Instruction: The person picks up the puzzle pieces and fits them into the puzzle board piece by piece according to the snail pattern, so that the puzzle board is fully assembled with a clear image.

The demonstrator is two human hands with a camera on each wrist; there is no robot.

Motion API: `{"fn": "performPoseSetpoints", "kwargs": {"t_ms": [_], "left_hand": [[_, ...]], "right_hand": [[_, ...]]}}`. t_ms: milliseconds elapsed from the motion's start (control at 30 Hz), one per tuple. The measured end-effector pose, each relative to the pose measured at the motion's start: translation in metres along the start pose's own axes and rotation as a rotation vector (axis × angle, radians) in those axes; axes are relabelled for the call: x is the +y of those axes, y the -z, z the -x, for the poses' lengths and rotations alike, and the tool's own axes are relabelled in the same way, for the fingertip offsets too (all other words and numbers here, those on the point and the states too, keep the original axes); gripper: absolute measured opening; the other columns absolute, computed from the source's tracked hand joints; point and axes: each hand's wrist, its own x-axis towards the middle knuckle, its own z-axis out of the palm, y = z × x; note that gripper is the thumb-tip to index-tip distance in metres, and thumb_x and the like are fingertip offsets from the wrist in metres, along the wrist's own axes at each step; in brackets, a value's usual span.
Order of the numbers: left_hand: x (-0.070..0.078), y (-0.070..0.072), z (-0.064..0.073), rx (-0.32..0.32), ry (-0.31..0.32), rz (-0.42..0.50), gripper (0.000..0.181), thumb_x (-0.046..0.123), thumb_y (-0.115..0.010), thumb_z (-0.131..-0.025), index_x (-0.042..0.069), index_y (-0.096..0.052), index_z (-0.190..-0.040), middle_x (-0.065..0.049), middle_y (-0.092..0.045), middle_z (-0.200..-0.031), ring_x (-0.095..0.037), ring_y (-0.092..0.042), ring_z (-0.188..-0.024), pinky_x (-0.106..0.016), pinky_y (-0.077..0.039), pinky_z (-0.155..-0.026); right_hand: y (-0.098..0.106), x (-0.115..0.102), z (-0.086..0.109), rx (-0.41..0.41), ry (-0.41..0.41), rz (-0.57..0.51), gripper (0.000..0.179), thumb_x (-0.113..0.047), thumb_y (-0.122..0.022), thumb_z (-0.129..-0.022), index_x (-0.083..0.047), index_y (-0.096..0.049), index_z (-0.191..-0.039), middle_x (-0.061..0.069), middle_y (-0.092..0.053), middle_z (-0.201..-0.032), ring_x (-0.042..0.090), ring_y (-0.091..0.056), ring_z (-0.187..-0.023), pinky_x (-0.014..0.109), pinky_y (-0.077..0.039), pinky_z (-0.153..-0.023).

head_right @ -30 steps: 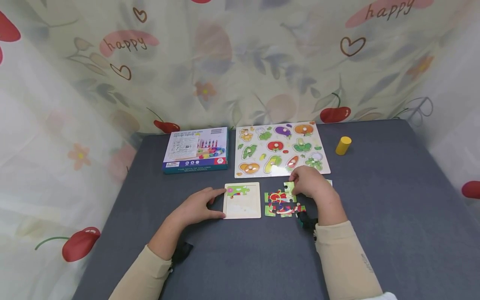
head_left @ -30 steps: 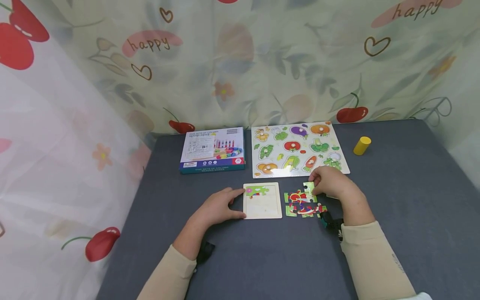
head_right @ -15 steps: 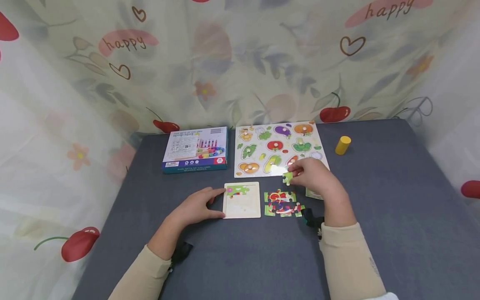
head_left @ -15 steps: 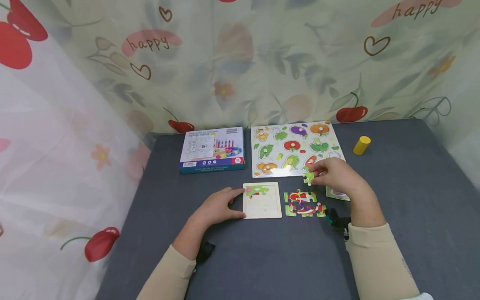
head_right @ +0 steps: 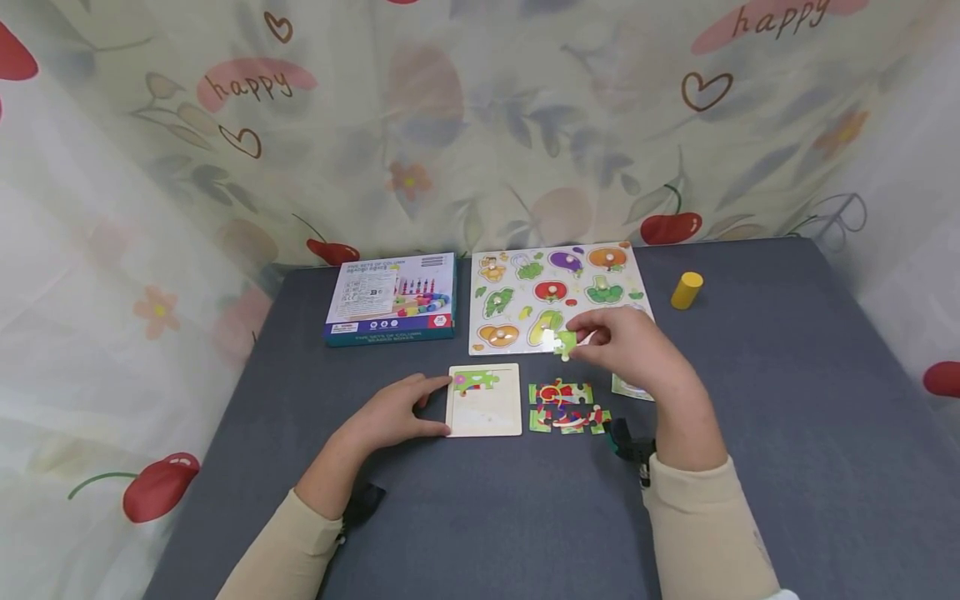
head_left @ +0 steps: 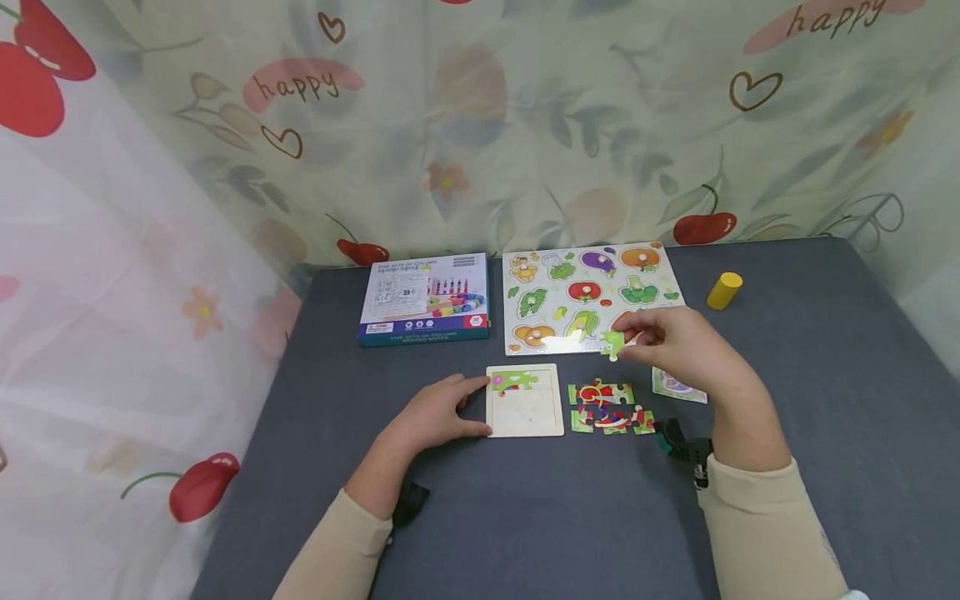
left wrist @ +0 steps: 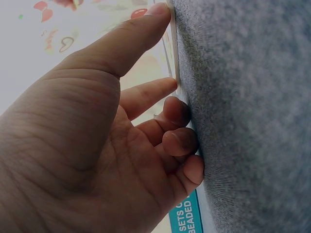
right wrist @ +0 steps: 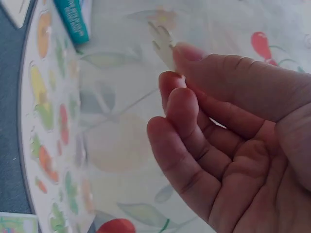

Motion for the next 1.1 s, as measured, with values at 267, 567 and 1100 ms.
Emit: {"fn": "performPoseSetpoints", "kwargs": {"t_ms": [267,567,1100], "left_hand": [[0.001,0.0,0.0,-0.004,0.003,-0.004,0.083,0.05,-0.084,-0.082,0.022,-0.051,-0.153,-0.001,-0.051,-0.089,-0.017,-0.05,-0.077,-0.033,-0.037,-0.063],[0.001,0.001,0.0,-0.011,0.006,0.009,0.084,0.05,-0.084,-0.082,0.023,-0.05,-0.154,-0.001,-0.051,-0.09,-0.017,-0.051,-0.078,-0.033,-0.037,-0.063],[0.0,-0.001,-0.001,0.001,0.0,0.002,0.082,0.051,-0.084,-0.083,0.023,-0.051,-0.153,0.0,-0.051,-0.09,-0.017,-0.05,-0.078,-0.034,-0.037,-0.064]], "right_hand": [[0.0,-0.01,0.01,0.031,0.098,-0.037,0.038,-0.016,-0.082,-0.09,-0.004,-0.072,-0.124,0.007,-0.069,-0.099,0.024,-0.061,-0.087,0.026,-0.052,-0.069],[-0.009,-0.017,0.007,0.038,0.231,-0.154,0.037,-0.009,-0.083,-0.087,0.0,-0.074,-0.121,0.01,-0.073,-0.105,0.018,-0.068,-0.087,0.023,-0.055,-0.077],[-0.057,-0.002,-0.029,-0.061,0.196,-0.216,0.032,-0.012,-0.081,-0.09,-0.001,-0.075,-0.119,0.006,-0.072,-0.096,0.023,-0.065,-0.085,0.035,-0.055,-0.075]]}}
